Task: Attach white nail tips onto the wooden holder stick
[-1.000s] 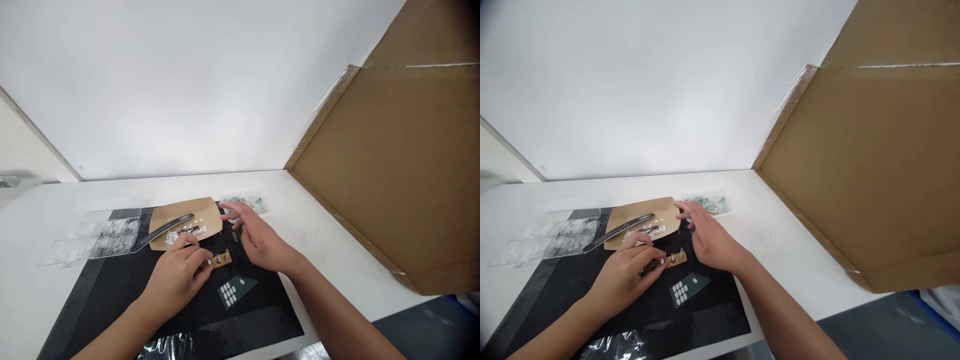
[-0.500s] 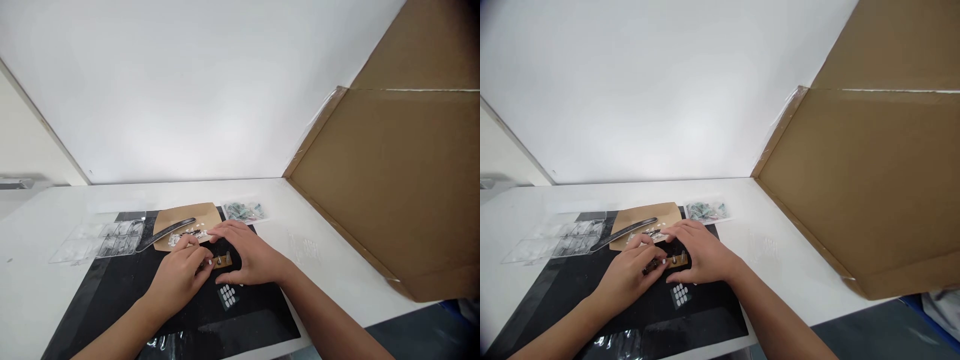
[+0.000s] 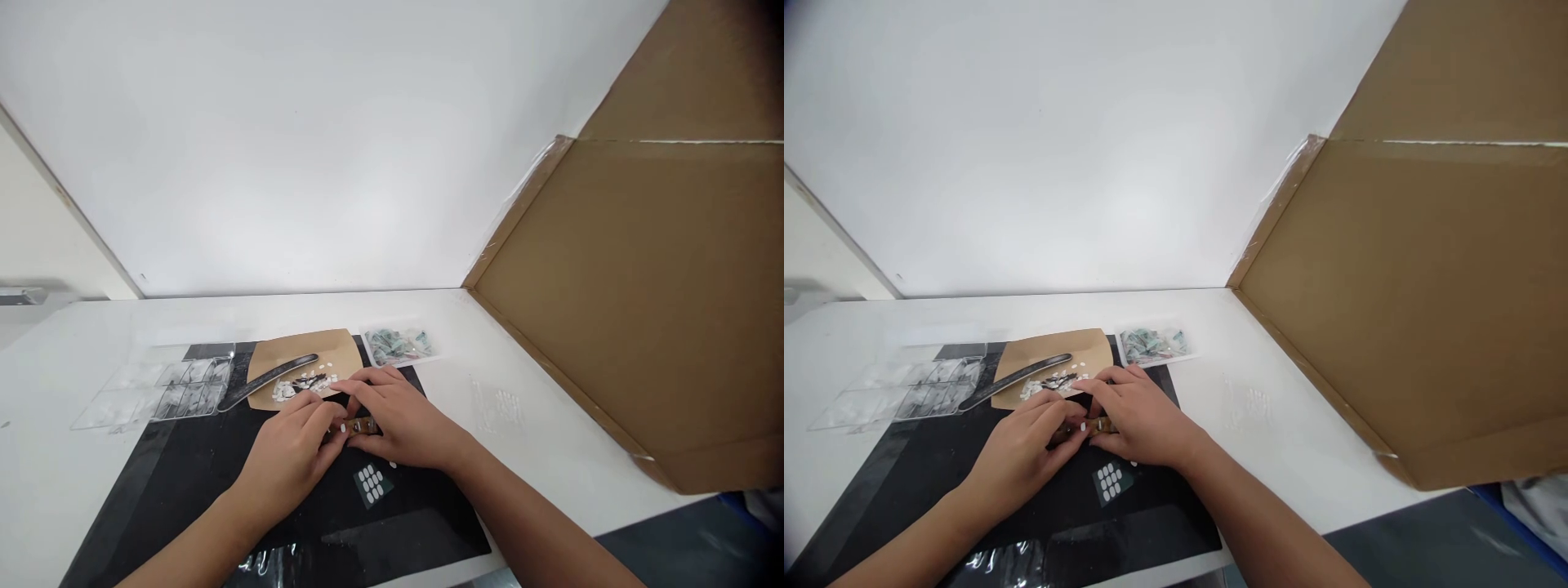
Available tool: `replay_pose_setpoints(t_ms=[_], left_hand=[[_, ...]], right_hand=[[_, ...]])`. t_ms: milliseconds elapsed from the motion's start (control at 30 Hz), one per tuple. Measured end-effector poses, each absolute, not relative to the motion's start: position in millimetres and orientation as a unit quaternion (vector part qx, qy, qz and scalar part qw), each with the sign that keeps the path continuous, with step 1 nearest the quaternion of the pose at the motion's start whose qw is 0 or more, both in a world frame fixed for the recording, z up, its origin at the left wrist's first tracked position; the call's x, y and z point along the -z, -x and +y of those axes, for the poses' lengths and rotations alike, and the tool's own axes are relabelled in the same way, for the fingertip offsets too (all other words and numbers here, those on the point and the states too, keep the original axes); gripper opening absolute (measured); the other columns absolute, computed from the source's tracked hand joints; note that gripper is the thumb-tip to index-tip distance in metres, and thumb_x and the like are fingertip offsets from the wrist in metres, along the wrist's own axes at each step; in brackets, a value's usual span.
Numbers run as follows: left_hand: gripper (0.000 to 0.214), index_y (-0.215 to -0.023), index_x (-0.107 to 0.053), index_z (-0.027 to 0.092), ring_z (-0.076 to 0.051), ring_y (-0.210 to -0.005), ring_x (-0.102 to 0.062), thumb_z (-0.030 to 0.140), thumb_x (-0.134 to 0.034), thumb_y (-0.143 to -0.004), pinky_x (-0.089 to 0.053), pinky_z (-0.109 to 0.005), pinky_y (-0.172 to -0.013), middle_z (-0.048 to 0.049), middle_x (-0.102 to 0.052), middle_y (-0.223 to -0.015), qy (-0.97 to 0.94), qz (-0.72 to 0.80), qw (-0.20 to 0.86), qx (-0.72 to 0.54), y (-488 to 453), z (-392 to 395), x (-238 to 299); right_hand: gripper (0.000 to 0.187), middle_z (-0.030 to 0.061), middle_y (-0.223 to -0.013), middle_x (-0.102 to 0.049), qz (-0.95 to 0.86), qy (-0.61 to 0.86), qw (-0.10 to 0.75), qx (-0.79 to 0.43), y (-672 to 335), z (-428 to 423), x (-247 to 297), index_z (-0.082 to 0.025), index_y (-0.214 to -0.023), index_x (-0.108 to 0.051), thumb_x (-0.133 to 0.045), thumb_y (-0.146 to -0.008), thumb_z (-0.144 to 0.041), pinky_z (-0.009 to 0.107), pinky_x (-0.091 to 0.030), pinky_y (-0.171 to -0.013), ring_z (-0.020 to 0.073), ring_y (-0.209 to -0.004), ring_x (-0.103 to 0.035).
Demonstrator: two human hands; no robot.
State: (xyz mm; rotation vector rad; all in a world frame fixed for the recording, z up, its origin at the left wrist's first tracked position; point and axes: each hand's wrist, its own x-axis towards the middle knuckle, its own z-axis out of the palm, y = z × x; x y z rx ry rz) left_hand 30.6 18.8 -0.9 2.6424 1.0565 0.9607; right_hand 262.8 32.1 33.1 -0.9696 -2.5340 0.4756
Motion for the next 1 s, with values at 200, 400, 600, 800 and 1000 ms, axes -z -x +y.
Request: replay_pose_setpoints(t_ms=[200, 400, 600, 800, 1000], left_hand=[[0.007, -0.107, -0.060, 0.022, -0.022, -0.093, -0.067, 0.020, -0.064, -0.101, -0.055, -0.030, -0.072, -0.0039, -0.072, -0.096, -0.870, 0.353, 0.079, -0.334, -31, 18, -1], [0.015, -0.112, -0.063, 0.022, -0.021, -0.093, -0.070, 0.023, -0.070, -0.099, -0.058, -0.031, -0.079, -0.0009, -0.075, -0.094, -0.832, 0.367, 0.093, -0.405, -32, 16, -10], [0.005, -0.101, -0.071, 0.022, -0.014, -0.078, -0.067, 0.020, -0.074, -0.097, -0.052, -0.024, -0.062, -0.0019, -0.075, -0.096, -0.780, 0.360, 0.142, -0.491, -32, 14, -20], [0.004, -0.097, -0.075, 0.023, -0.008, -0.062, -0.057, 0.021, -0.078, -0.095, -0.046, -0.021, -0.052, -0.0003, -0.074, -0.093, -0.733, 0.359, 0.216, -0.536, -32, 10, -20], [0.003, -0.096, -0.076, 0.023, -0.009, -0.063, -0.058, 0.022, -0.079, -0.094, -0.048, -0.023, -0.054, 0.0000, -0.074, -0.089, -0.736, 0.354, 0.219, -0.534, -32, 9, -22]], right_hand=[[0.077, 0.0068, -0.112, -0.078, -0.903, 0.353, 0.181, -0.166, -262, 34, -30, -0.023, -0.157, -0.040, -0.082, -0.092, -0.029, 0.052, -0.038, -0.109, 0.0328, -0.133, -0.056], [0.073, 0.0102, -0.117, -0.076, -0.917, 0.325, 0.183, -0.141, -267, 36, -33, -0.022, -0.150, -0.049, -0.085, -0.089, -0.038, 0.050, -0.043, -0.106, 0.0331, -0.131, -0.056], [0.054, 0.0096, -0.110, -0.073, -0.908, 0.275, 0.295, -0.112, -264, 33, -39, -0.021, -0.131, -0.062, -0.079, -0.091, -0.053, 0.048, -0.048, -0.105, 0.0302, -0.117, -0.060], [0.018, 0.0064, -0.104, -0.075, -0.879, 0.263, 0.364, -0.160, -251, 29, -29, -0.022, -0.116, -0.065, -0.068, -0.103, -0.034, 0.036, -0.055, -0.090, 0.0208, -0.098, -0.066], [0.015, 0.0053, -0.098, -0.073, -0.862, 0.266, 0.382, -0.201, -247, 22, -27, -0.021, -0.108, -0.064, -0.069, -0.102, -0.034, 0.032, -0.054, -0.082, 0.0193, -0.091, -0.067]])
